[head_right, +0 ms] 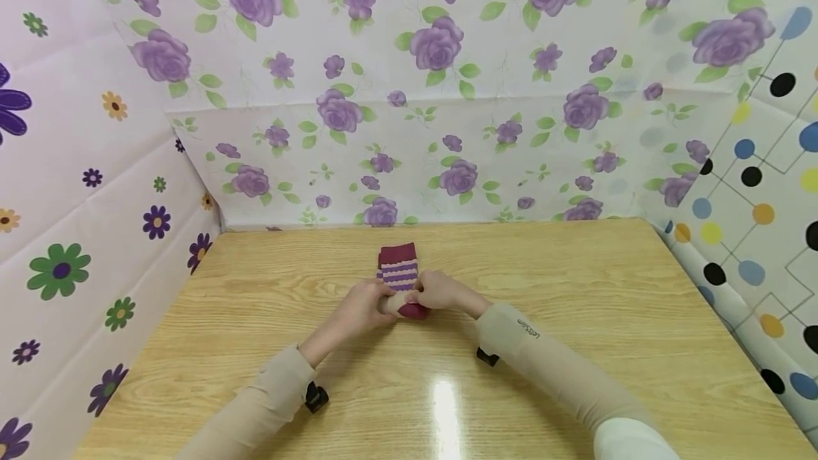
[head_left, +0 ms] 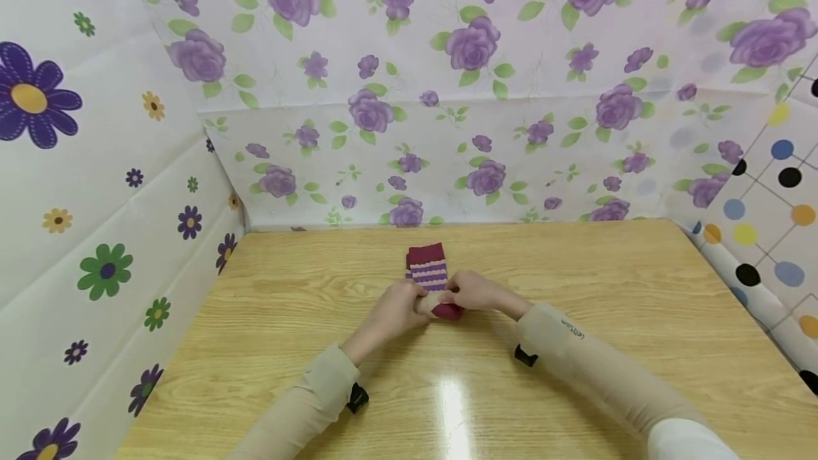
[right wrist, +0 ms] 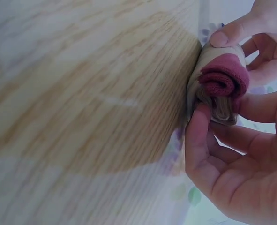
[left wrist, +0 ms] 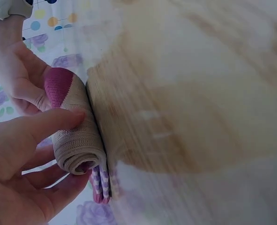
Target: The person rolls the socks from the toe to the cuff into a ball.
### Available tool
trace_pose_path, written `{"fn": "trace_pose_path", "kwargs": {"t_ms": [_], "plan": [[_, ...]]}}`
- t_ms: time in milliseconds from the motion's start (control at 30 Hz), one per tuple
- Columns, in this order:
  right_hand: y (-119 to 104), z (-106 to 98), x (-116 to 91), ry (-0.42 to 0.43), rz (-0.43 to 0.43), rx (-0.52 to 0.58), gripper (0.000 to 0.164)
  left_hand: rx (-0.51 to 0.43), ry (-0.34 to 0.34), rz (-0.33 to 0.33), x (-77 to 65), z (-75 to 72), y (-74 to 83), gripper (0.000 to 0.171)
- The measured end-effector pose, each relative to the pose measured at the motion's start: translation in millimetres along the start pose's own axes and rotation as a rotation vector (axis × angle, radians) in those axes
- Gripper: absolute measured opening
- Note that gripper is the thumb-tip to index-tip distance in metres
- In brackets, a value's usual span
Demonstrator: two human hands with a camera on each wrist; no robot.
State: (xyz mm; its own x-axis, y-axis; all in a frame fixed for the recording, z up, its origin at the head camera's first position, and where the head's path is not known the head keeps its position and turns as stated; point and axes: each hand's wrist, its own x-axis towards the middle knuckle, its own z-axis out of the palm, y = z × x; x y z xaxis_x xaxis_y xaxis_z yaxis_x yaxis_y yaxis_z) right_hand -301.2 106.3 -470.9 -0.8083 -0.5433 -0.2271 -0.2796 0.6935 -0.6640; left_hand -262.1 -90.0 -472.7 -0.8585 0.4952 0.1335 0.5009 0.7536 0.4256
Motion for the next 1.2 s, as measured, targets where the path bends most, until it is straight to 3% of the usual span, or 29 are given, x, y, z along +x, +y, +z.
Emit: {"fn": "trace_pose_path", "kwargs": {"t_ms": [300,433,500,600,733,1000,1200], "plan": [[-1,-1,-5,-0.061,0.063,0.011,0.030,-0.050,-0.146,0.023,-0.4,-6.3,-1.7,0.019],[-2,0,-9,0.007,0.065,0.038,0.028,-0.059,-0.215,0.040,0.1,-11.7,1.2,0.012],[-3,1,-11,0.062,0.023,0.044,0.023,-0.063,-0.240,0.043,1.0,-13.6,1.4,0.020],[-5,3,-14,0.142,-0.109,0.005,0.012,-0.078,-0.276,0.038,2.9,-15.1,-0.3,0.029],[-7,6,-18,0.194,-0.255,-0.106,0.008,-0.120,-0.322,0.041,5.0,-15.8,-4.8,0.031],[-14,2,-30,0.042,-0.333,-0.257,0.032,-0.258,-0.421,0.050,6.3,-18.0,-12.4,0.017],[-17,1,-33,-0.027,-0.326,-0.328,0.016,-0.316,-0.467,0.029,6.2,-21.6,-15.1,0.023]]}}
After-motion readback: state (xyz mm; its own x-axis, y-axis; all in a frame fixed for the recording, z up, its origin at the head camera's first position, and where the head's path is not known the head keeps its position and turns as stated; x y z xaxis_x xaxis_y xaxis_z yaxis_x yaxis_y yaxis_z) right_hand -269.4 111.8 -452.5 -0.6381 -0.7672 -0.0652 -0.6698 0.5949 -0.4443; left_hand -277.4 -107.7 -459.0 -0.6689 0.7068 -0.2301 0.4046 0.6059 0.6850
